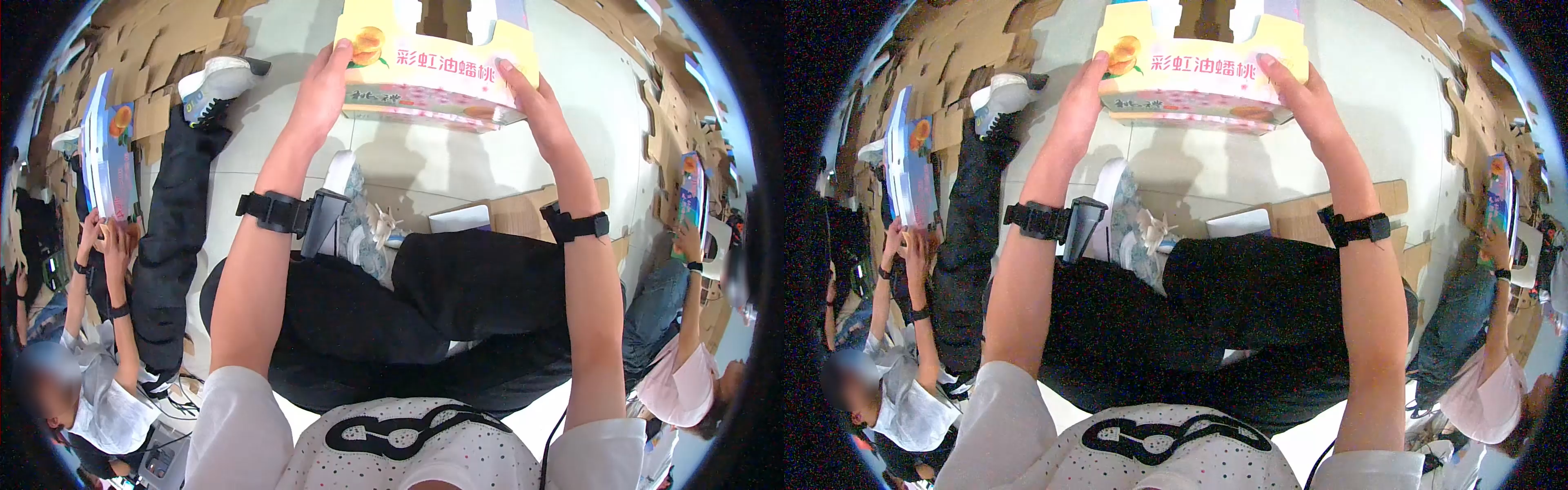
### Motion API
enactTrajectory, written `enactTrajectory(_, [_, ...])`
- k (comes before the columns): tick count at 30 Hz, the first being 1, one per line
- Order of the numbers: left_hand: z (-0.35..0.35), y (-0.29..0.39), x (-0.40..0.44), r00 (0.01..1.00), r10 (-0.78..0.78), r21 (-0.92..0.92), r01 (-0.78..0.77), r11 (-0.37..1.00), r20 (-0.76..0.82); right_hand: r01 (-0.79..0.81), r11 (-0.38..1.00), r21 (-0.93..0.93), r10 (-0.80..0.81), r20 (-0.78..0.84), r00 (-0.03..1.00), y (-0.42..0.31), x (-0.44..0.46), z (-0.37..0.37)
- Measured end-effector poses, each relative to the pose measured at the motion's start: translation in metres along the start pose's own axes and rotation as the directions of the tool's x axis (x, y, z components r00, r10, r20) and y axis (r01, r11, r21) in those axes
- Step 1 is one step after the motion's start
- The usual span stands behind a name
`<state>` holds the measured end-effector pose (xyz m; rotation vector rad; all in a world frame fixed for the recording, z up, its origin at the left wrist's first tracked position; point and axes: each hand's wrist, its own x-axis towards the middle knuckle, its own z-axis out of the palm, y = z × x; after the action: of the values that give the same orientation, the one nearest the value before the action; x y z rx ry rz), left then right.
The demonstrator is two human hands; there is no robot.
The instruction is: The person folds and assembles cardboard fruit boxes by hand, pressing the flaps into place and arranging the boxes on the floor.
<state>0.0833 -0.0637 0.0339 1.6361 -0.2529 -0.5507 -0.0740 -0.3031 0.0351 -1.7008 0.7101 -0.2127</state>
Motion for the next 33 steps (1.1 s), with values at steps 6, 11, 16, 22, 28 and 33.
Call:
enactTrajectory(6, [-0.011,0.011,0.003,0.997,-0.009,0.077,0.015,0.997,-0.077,-0.023,1.000,-0.020,0.023,0.018,1.000,-0.019,-0.012,0.003])
enactTrajectory(11, [-0.005,0.008,0.000,0.994,-0.006,0.183,0.025,0.983,-0.106,-0.027,0.996,-0.084,0.031,0.055,0.998,-0.006,-0.007,0.003])
enactTrajectory(16, [-0.002,0.007,-0.003,0.995,-0.050,0.064,0.055,0.996,-0.083,-0.001,0.999,-0.041,0.002,0.016,1.000,-0.005,-0.008,0.003])
enactTrajectory(22, [-0.010,0.006,0.002,0.997,-0.054,0.035,0.056,0.998,-0.064,-0.005,0.995,-0.098,0.007,0.021,1.000,-0.014,-0.007,-0.007])
enactTrajectory(28, [-0.004,0.003,-0.002,0.993,-0.067,0.094,0.076,0.993,-0.094,0.071,0.996,-0.056,-0.064,0.114,0.991,-0.009,-0.001,-0.010])
enactTrajectory(33, [0.002,0.003,-0.004,0.996,0.014,0.094,-0.007,0.996,-0.083,-0.020,0.999,0.024,0.018,0.103,0.995,0.000,-0.007,-0.004])
